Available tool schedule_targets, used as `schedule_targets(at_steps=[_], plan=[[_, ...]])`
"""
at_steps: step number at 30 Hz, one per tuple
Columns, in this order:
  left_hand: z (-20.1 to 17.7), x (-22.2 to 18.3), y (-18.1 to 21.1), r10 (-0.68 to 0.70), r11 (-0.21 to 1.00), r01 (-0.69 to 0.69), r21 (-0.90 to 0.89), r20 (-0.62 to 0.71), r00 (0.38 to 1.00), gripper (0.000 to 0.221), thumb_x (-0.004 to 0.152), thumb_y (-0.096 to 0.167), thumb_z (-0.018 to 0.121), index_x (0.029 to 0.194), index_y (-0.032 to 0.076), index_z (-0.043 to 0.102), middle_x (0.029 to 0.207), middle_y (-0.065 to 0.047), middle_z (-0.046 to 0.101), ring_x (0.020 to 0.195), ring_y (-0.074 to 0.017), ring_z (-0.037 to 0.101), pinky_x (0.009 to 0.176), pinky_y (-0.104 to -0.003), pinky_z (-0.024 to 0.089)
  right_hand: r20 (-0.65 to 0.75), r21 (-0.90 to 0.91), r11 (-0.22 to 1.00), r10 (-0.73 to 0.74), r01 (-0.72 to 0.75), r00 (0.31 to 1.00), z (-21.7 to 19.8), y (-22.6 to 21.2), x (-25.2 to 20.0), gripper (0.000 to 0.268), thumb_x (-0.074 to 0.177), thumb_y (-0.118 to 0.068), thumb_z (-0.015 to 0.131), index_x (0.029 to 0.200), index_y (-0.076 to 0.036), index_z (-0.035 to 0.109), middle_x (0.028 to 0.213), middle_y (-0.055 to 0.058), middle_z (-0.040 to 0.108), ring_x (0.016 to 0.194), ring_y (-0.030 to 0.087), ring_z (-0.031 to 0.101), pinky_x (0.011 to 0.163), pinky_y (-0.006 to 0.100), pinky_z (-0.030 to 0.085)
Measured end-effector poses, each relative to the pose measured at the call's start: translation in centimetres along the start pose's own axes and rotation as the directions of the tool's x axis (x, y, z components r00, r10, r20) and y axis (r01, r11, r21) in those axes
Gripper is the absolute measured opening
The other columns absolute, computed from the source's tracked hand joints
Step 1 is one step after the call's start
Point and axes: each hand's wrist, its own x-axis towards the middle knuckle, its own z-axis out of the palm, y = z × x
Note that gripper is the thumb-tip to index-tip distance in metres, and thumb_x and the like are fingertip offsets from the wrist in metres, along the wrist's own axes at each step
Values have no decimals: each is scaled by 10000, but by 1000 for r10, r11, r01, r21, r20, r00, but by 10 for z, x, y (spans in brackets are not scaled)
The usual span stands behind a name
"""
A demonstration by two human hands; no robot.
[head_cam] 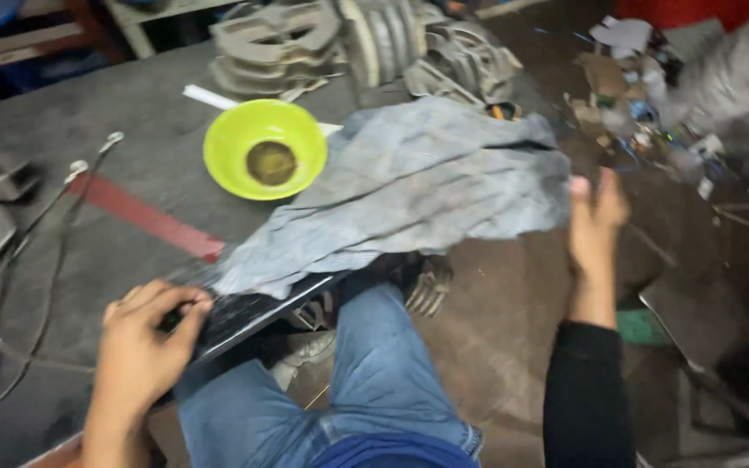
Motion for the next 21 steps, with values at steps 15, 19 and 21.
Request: schedule_targets(at_steps=[15,19,21], plan=[[-1,1,5,-52,998,52,-30,-8,999,54,901,256,790,938,267,828,893,137,750,887,-113,674,934,-349,379,-622,138,832,-350,538,700,43,-173,65,254,738,113,635,932,-46,681,955,100,635,934,300,623,911,407,481],[-4,2,8,-56,997,55,-56,-11,998,70,901,237,779,939,256,835,849,130,729,864,-119,668,925,-346,387,-601,-15,780,-507,625,618,17,-224,74,248,724,130,644,924,3,719,980,138,544,889,326,602,824,446,476],[-3,2,7,-62,997,61,-52,-18,998,66,913,248,771,939,253,831,877,128,737,892,-123,672,933,-352,384,-576,-56,736,-576,675,580,6,-245,80,249,735,128,647,942,19,735,998,147,529,901,332,609,810,448,492]])
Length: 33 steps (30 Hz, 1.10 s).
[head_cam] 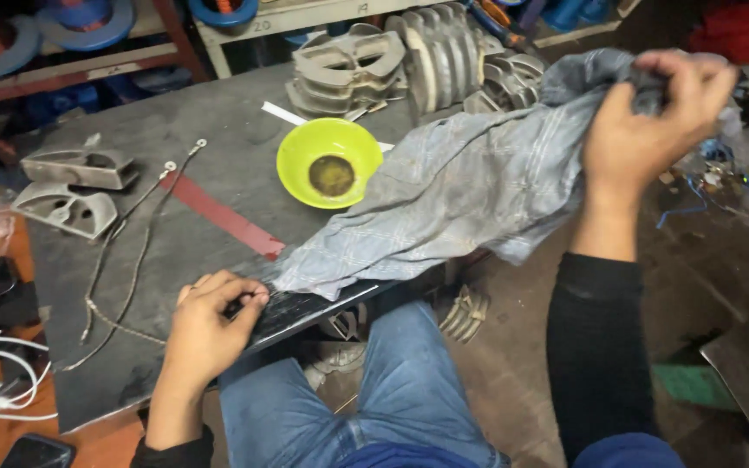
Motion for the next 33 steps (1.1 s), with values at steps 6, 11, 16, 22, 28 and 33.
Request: schedule_targets(at_steps=[6,11,16,22,28,33], plan=[[-1,1,2,48,998,-48,27,-7,999,65,924,249,737,906,262,798,902,128,739,920,-156,677,908,-379,395,106,155,967,-220,202,970,32,22,21,262,770,145,676,1020,72,700,1090,214,534,946,401,588,875,480,496],[-5,-1,5,62,998,-61,26,-34,997,45,903,260,731,889,272,773,819,104,694,902,-203,677,887,-403,413,731,-78,988,-34,133,682,55,63,-36,436,1142,-373,765,1404,-24,769,1435,282,543,1180,568,502,955,674,424],[-7,1,9,75,997,-75,24,-5,997,81,884,244,694,917,262,766,908,89,717,918,-225,673,886,-414,410,501,493,827,-525,271,689,20,-122,-28,226,1053,6,652,1252,112,666,1295,335,667,1272,553,587,1087,625,416],[-25,-3,26,32,999,-32,-18,-10,999,64,858,185,797,921,179,797,827,-25,722,892,-260,694,878,-393,460,520,803,595,-729,36,445,43,-239,-119,180,997,-288,682,1088,-162,774,1114,129,753,1032,370,730,901,511,545],[-29,-1,23,23,997,-22,-68,25,999,55,872,185,791,923,163,792,815,-38,703,882,-267,678,892,-380,452,620,768,638,-717,-59,319,49,-212,-121,177,943,-297,731,1071,-179,766,1085,110,734,1011,375,732,835,510,554],[-24,1,18,-4,997,8,-78,59,998,34,876,186,790,908,177,797,797,-8,692,859,-232,667,878,-358,443,631,767,635,-720,-92,289,53,-219,-135,230,928,-345,753,1102,-193,755,1055,91,696,980,363,706,795,503,535]])
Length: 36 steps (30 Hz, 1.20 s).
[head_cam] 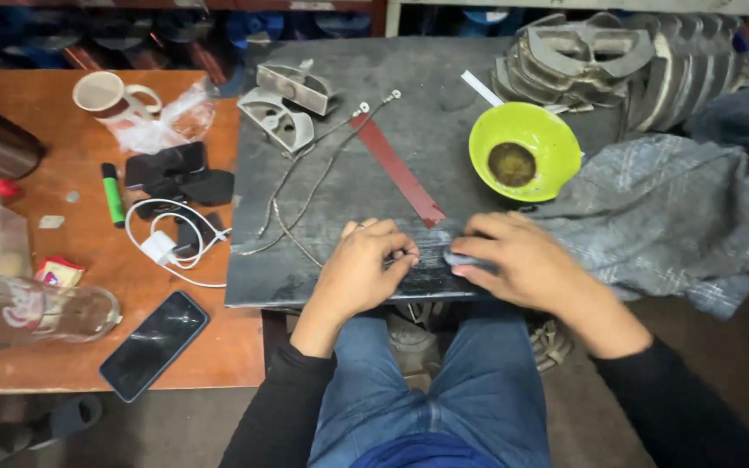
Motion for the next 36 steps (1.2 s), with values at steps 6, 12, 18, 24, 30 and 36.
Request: schedule_targets(at_steps=[6,12,18,24,30,36], plan=[[-1,-2,1,2,1000,-2,14,-2,1000,39,889,172,769,912,165,799,799,-19,687,861,-241,657,887,-363,435,-7,-35,999,-37,36,999,18,-14,21,108,897,-267,765,972,-190,749,1022,32,663,944,293,681,805,421,505],[0,-4,-2,24,1000,-24,1,-22,999,56,881,167,776,928,143,795,809,-40,696,867,-264,663,889,-379,444,-10,19,999,29,-29,1000,-7,-2,-3,88,926,-244,756,975,-173,770,1017,82,691,970,359,706,824,480,533],[2,-2,-1,34,999,-34,7,-27,999,37,881,162,772,910,144,785,801,-32,683,861,-258,652,875,-372,430,-95,-10,1000,-6,5,995,18,-6,6,88,914,-225,778,973,-160,770,1036,97,698,998,370,711,852,483,545],[1,-5,2,24,1000,-23,21,-27,999,41,894,174,766,917,146,783,825,-35,692,884,-258,654,878,-372,429,-84,-23,999,-24,22,996,17,-15,13,101,925,-255,764,997,-185,760,1060,74,692,986,337,699,820,461,526],[5,-7,-3,50,997,-48,59,-40,998,65,898,199,765,943,159,789,828,-28,685,877,-253,647,869,-374,436,-29,-38,996,84,-85,996,-16,-4,-21,123,910,-216,780,1027,-179,780,1056,91,704,1014,362,708,829,476,539],[10,-8,-6,172,974,-159,160,-68,983,149,954,253,737,1056,175,814,920,-19,667,904,-269,616,831,-415,442,-194,218,954,248,-205,949,-71,-10,-56,182,943,-129,782,1118,-78,788,1061,119,698,992,303,703,898,383,546]])
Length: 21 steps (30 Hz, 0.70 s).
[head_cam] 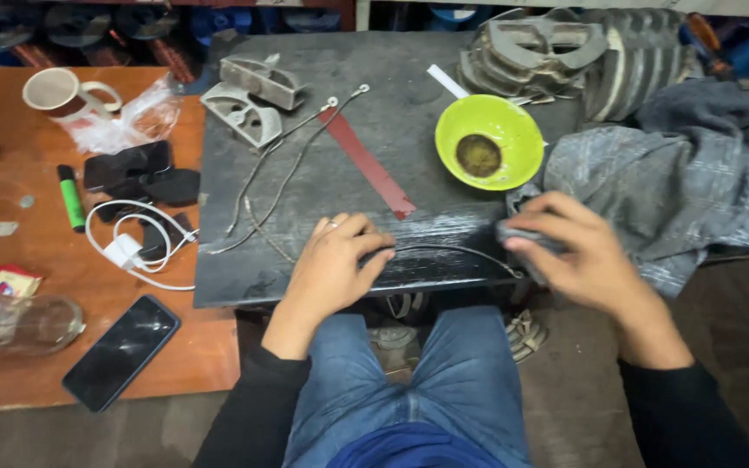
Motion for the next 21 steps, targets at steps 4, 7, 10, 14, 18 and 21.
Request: schedule_targets(at_steps=[4,7,10,14,18,21], plan=[[1,1,0,17,1000,-17,-3,21,1000,167,1003,259,699,1076,194,835,952,25,675,891,-246,589,800,-426,443,-51,3,999,53,-52,997,-28,18,-28,218,932,-94,796,1130,-9,772,1082,127,702,1027,246,699,958,344,549],[4,2,-1,15,1000,-15,0,0,1000,149,994,252,713,1062,191,831,965,20,689,895,-257,625,816,-428,447,3,-5,999,36,-36,999,-24,12,-35,246,909,-174,812,1127,-59,796,1110,111,730,995,221,721,949,329,558],[-1,4,3,-36,999,37,-15,27,999,118,928,245,764,1021,227,833,910,-34,708,902,-283,667,852,-397,494,24,-65,998,26,-25,999,0,-4,-28,198,899,-149,804,1089,-95,806,1009,147,778,961,410,752,845,509,557],[-1,5,3,-46,999,47,-22,30,999,122,920,246,772,1023,236,838,912,-29,714,904,-285,675,855,-399,500,43,-300,953,-28,40,999,20,13,-39,156,952,-289,774,1049,-168,789,998,66,738,959,317,731,798,455,516],[-4,4,7,-59,997,61,-55,37,998,103,908,220,785,1000,215,830,908,-33,711,885,-286,674,851,-400,489,128,-336,942,31,14,991,8,24,-52,129,967,-303,729,988,-178,755,952,48,719,932,302,715,796,444,499],[-2,7,3,-46,997,49,-60,49,998,93,906,218,784,991,218,821,914,-26,715,895,-285,677,856,-400,485,115,-329,944,42,-2,992,10,26,-50,111,948,-281,750,963,-172,756,931,48,723,913,301,722,800,437,511]])
